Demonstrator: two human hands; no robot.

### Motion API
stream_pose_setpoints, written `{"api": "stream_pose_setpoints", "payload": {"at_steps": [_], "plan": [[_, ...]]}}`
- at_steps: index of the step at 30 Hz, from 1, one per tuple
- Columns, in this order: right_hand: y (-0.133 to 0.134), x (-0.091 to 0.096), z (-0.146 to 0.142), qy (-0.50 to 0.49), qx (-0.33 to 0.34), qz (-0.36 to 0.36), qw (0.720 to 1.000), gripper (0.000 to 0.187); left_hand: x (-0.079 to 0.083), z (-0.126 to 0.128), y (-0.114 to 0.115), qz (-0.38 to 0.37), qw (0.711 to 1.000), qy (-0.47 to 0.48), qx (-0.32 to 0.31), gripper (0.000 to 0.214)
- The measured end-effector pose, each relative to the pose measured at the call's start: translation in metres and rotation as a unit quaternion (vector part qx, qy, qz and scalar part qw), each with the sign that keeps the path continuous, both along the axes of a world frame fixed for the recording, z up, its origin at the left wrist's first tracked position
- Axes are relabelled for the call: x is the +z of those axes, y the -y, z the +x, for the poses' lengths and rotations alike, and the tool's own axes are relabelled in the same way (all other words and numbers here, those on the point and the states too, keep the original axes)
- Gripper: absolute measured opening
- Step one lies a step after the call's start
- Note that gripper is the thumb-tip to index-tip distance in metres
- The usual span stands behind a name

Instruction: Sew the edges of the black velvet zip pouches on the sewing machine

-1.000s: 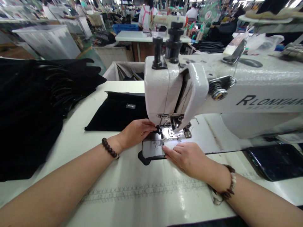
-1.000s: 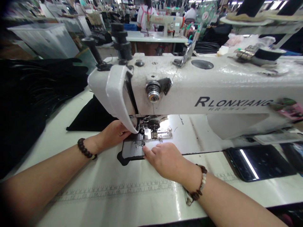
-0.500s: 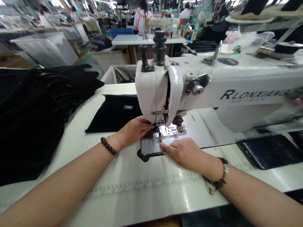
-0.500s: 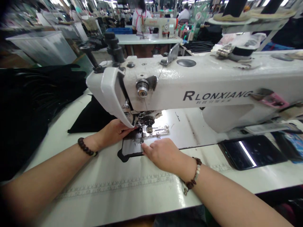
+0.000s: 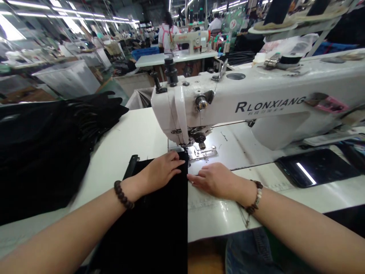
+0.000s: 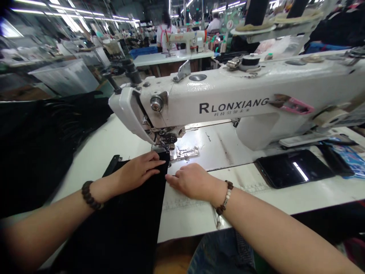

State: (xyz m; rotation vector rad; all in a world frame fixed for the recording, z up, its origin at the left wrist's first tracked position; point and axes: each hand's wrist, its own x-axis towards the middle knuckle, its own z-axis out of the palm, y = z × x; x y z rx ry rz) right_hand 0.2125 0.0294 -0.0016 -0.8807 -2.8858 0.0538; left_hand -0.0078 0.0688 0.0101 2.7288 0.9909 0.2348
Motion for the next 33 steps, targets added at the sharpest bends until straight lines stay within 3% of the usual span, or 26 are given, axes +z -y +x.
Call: {"api": "stream_pose_setpoints", "payload": {"at_steps": [3, 7, 14, 26, 33], "plan": [[0.005, 0.003, -0.002, 0.004, 0.019, -0.004, 1.0, 0.025, -0.011, 0.006, 0.009, 0.01, 0.995, 0.088, 0.044, 0.026], [0.012, 0.008, -0.007, 0.024, 0.027, -0.028, 0.999, 0.019, -0.019, 0.012, 0.016, 0.018, 0.988, 0.12, 0.094, 0.026], [0.016, 0.016, -0.009, 0.062, 0.043, -0.076, 0.994, 0.024, -0.015, 0.019, 0.019, 0.049, 0.997, 0.053, 0.013, 0.041], [0.016, 0.017, -0.009, 0.075, 0.063, -0.075, 0.992, 0.016, -0.01, 0.028, 0.016, 0.171, 0.977, 0.118, 0.041, 0.021], [0.018, 0.017, -0.009, 0.06, 0.071, -0.08, 0.992, 0.021, -0.015, 0.028, 0.028, 0.113, 0.988, 0.098, 0.042, 0.02]]}}
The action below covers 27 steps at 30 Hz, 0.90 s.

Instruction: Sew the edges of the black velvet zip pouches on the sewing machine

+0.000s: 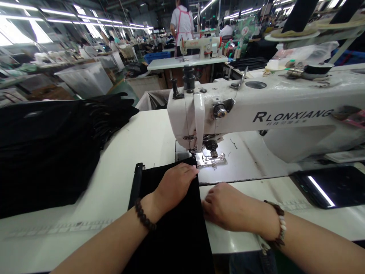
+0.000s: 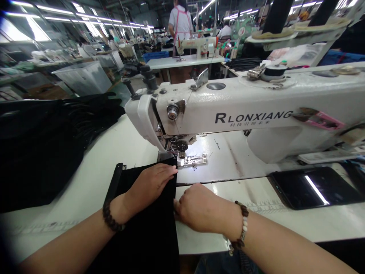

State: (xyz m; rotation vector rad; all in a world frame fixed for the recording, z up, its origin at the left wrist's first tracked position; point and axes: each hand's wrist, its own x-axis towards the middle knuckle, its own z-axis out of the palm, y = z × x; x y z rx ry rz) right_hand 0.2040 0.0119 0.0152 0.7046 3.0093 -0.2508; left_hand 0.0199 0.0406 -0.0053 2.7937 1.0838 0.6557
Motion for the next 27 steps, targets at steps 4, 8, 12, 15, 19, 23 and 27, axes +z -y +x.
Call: {"api": "stream_pose_setpoints", "payload": {"at_steps": [4, 8, 12, 15, 19, 23, 27], "plan": [[0.0, 0.003, -0.001, 0.009, 0.01, -0.008, 1.0, 0.02, 0.001, -0.003, 0.008, -0.027, 0.999, -0.004, -0.029, 0.025], [-0.001, 0.002, -0.001, 0.004, 0.01, -0.016, 1.0, 0.024, 0.0, -0.004, 0.011, -0.035, 0.998, -0.021, -0.041, 0.028], [-0.001, -0.001, -0.001, 0.001, 0.003, -0.017, 1.0, 0.025, -0.004, -0.005, 0.01, -0.033, 0.997, -0.049, -0.049, 0.03], [-0.002, -0.002, -0.003, 0.004, -0.013, -0.014, 1.0, 0.026, -0.005, -0.007, 0.007, -0.025, 0.997, -0.046, -0.057, 0.031], [-0.004, -0.002, -0.003, 0.012, -0.037, -0.006, 0.999, 0.025, 0.004, -0.004, 0.002, -0.055, 0.997, -0.054, -0.027, 0.028], [0.011, 0.005, -0.002, 0.048, -0.045, -0.015, 0.998, 0.012, 0.028, 0.002, 0.02, -0.098, 0.989, -0.093, -0.068, 0.021], [0.049, 0.012, 0.003, 0.029, -0.055, -0.073, 0.995, 0.012, 0.045, -0.001, 0.073, -0.147, 0.976, -0.14, -0.08, 0.049]]}}
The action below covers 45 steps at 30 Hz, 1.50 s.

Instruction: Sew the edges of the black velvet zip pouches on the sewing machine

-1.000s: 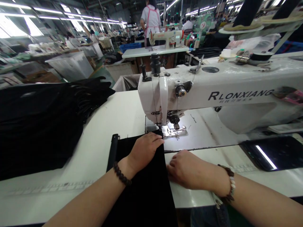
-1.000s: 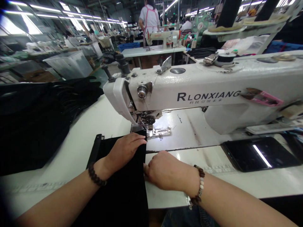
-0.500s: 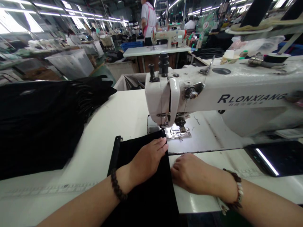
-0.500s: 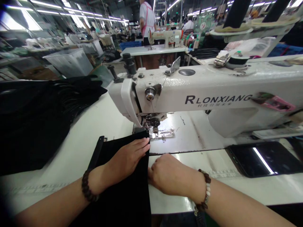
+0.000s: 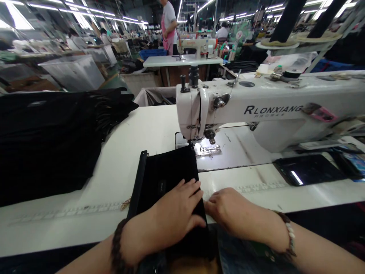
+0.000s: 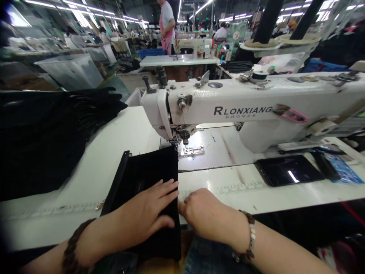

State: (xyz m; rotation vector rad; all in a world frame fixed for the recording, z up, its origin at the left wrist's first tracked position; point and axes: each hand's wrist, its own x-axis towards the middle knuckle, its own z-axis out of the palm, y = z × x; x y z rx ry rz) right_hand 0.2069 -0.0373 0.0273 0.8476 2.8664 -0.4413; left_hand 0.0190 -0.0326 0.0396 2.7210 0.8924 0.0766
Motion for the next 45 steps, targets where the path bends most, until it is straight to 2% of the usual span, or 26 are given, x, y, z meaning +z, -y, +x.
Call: {"api": "stream_pose_setpoints", "payload": {"at_steps": [2, 4, 6, 9, 12, 14, 15, 18, 19, 20, 24, 27, 32, 45], "plan": [[0.024, 0.001, 0.003, -0.03, -0.032, -0.033, 0.999, 0.012, -0.003, -0.007, 0.028, 0.007, 1.0, -0.016, -0.004, 0.066], [0.047, -0.001, 0.007, -0.07, -0.078, -0.081, 0.991, 0.015, -0.013, -0.015, 0.048, 0.051, 0.999, 0.004, -0.013, 0.055], [0.064, -0.004, 0.01, -0.113, -0.129, -0.144, 0.975, 0.017, -0.023, -0.024, 0.059, 0.087, 0.994, 0.059, 0.004, 0.038], [0.079, -0.014, 0.012, -0.154, -0.234, -0.226, 0.933, 0.026, -0.019, -0.036, 0.061, 0.073, 0.981, 0.164, 0.077, 0.042], [0.082, -0.028, 0.007, -0.211, -0.314, -0.293, 0.878, 0.033, 0.002, -0.039, 0.056, 0.047, 0.956, 0.247, 0.153, 0.035], [0.082, -0.038, 0.002, -0.274, -0.335, -0.344, 0.833, 0.033, 0.014, -0.035, 0.055, 0.05, 0.944, 0.28, 0.169, 0.031], [0.082, -0.043, -0.002, -0.303, -0.347, -0.38, 0.802, 0.033, 0.017, -0.032, 0.056, 0.054, 0.942, 0.288, 0.16, 0.03], [0.084, -0.053, -0.01, -0.355, -0.384, -0.491, 0.697, 0.038, 0.01, -0.02, 0.06, 0.065, 0.951, 0.289, 0.093, 0.031], [0.084, -0.054, -0.012, -0.363, -0.389, -0.509, 0.677, 0.039, 0.004, -0.017, 0.061, 0.062, 0.954, 0.284, 0.07, 0.031], [0.085, -0.054, -0.014, -0.368, -0.39, -0.515, 0.668, 0.039, -0.003, -0.014, 0.062, 0.059, 0.957, 0.279, 0.051, 0.031], [0.084, -0.047, -0.013, -0.373, -0.371, -0.5, 0.688, 0.04, -0.028, -0.01, 0.065, 0.055, 0.964, 0.26, 0.012, 0.03], [0.082, -0.041, -0.011, -0.372, -0.359, -0.499, 0.695, 0.039, -0.036, -0.012, 0.066, 0.062, 0.972, 0.226, -0.007, 0.029], [0.081, -0.04, -0.009, -0.374, -0.354, -0.507, 0.691, 0.037, -0.039, -0.014, 0.067, 0.07, 0.98, 0.187, -0.015, 0.029], [0.08, -0.037, -0.005, -0.383, -0.333, -0.574, 0.643, 0.038, -0.033, -0.014, 0.068, 0.077, 0.979, 0.186, -0.031, 0.026]]}}
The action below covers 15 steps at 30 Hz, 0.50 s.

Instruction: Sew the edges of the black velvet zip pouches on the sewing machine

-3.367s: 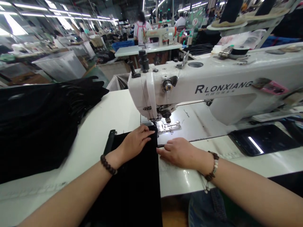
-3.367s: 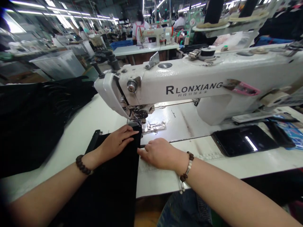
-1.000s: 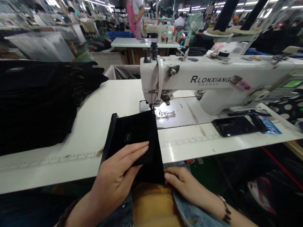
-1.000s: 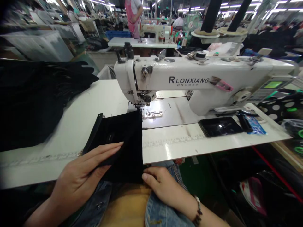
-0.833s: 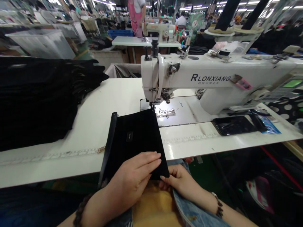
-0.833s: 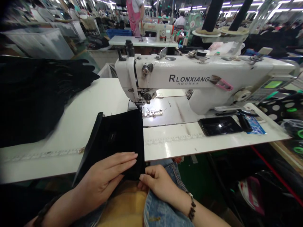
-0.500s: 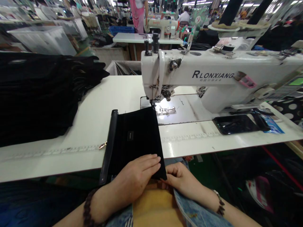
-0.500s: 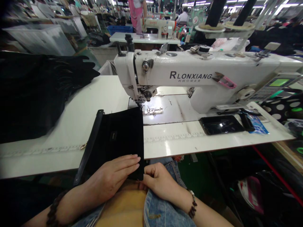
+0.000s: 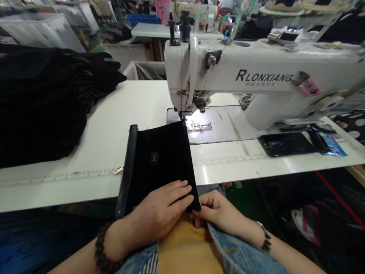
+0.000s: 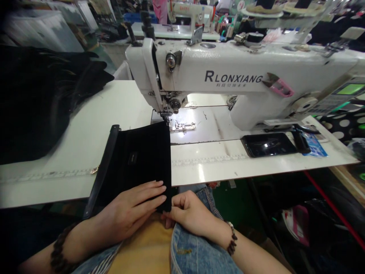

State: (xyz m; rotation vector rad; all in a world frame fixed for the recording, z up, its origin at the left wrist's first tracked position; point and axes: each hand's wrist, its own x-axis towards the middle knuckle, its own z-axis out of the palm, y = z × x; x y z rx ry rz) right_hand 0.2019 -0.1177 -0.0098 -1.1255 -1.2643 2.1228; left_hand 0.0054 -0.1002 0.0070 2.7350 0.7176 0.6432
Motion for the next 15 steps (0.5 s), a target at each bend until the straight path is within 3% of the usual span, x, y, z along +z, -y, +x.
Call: {"api": "stream_pose_setpoints", "payload": {"at_steps": [12, 15], "plan": [[0.0002, 0.0006, 0.0061, -0.079, -0.009, -0.114, 0.99, 0.023, 0.0054, 0.0011, -0.0019, 0.015, 0.999, 0.014, -0.041, 0.025], [0.0004, -0.0026, 0.0071, -0.122, -0.038, -0.153, 0.98, 0.027, 0.0041, 0.0009, -0.0011, 0.012, 0.999, 0.007, -0.044, 0.023]]}}
